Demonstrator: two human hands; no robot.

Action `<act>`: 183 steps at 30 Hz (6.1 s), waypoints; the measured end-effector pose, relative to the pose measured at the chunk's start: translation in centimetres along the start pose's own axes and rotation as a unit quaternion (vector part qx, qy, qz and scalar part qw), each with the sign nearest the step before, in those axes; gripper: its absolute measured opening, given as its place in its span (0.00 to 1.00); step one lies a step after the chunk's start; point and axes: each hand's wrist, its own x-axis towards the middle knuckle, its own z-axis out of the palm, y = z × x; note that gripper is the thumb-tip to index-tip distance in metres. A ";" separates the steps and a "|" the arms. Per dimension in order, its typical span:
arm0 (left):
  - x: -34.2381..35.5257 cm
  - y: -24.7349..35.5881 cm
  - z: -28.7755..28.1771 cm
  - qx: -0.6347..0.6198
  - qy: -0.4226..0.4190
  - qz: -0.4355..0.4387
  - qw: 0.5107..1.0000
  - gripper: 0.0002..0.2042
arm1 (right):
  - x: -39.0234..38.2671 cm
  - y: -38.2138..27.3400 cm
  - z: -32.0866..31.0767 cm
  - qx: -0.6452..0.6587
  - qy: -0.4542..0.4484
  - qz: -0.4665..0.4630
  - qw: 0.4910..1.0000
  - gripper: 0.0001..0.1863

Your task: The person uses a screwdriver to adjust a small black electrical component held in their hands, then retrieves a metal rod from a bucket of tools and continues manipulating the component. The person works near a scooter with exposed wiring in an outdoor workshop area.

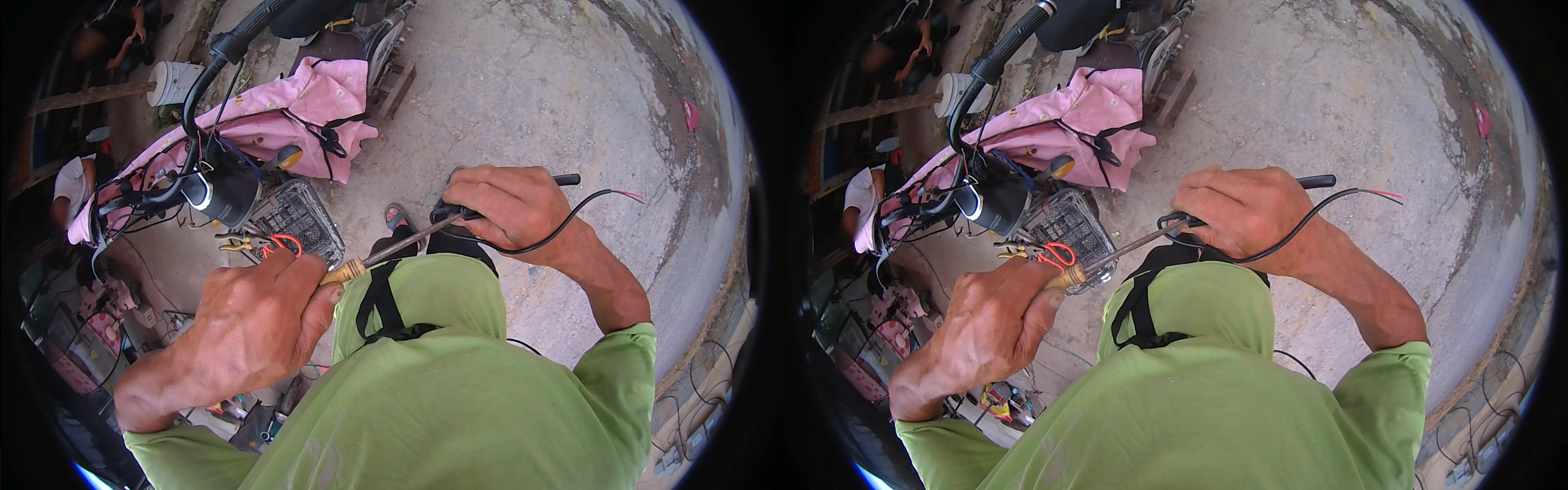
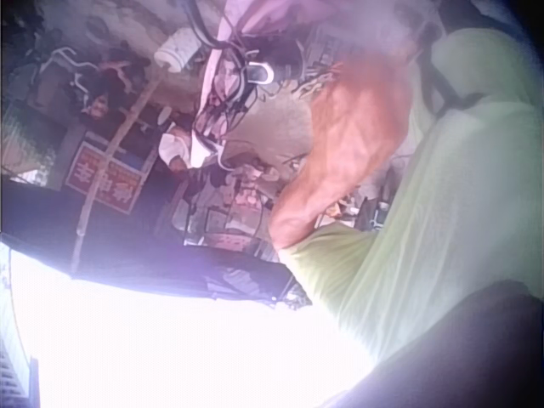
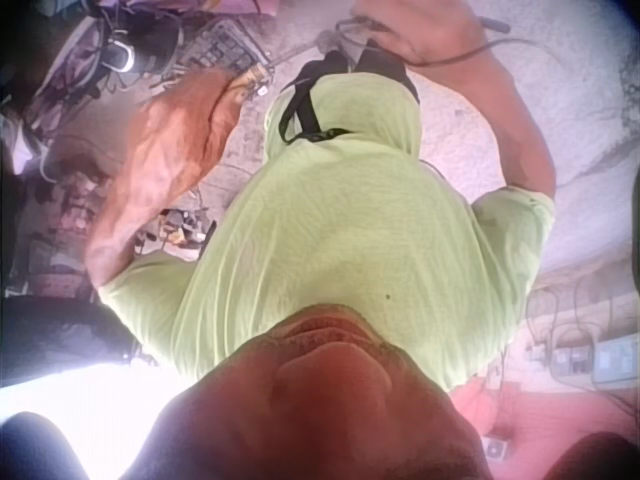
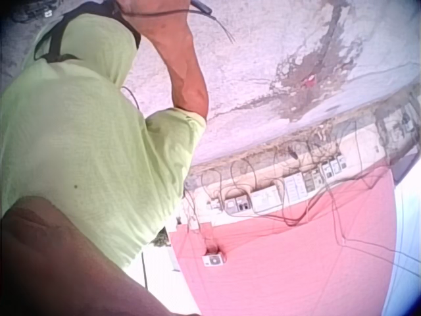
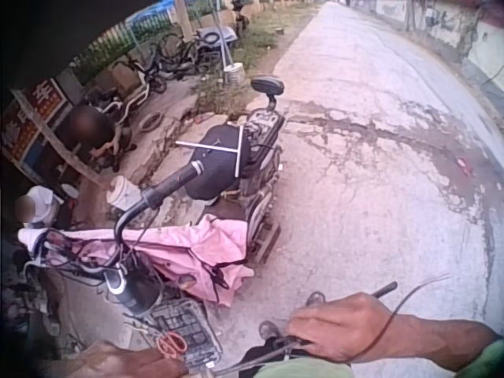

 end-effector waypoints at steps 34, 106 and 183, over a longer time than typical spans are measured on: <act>-0.2 -2.0 6.2 -0.333 -0.103 -0.092 0.933 0.16 | -1.2 2.6 2.5 -0.095 0.012 -0.040 0.995 0.18; -4.6 0.5 -1.5 0.053 0.230 -0.052 0.970 0.14 | 12.6 2.6 -3.2 0.133 -0.088 -0.150 0.976 0.18; -6.9 -6.8 2.3 0.097 0.194 -0.060 0.974 0.14 | 15.1 2.0 3.7 0.226 -0.358 0.080 0.902 0.18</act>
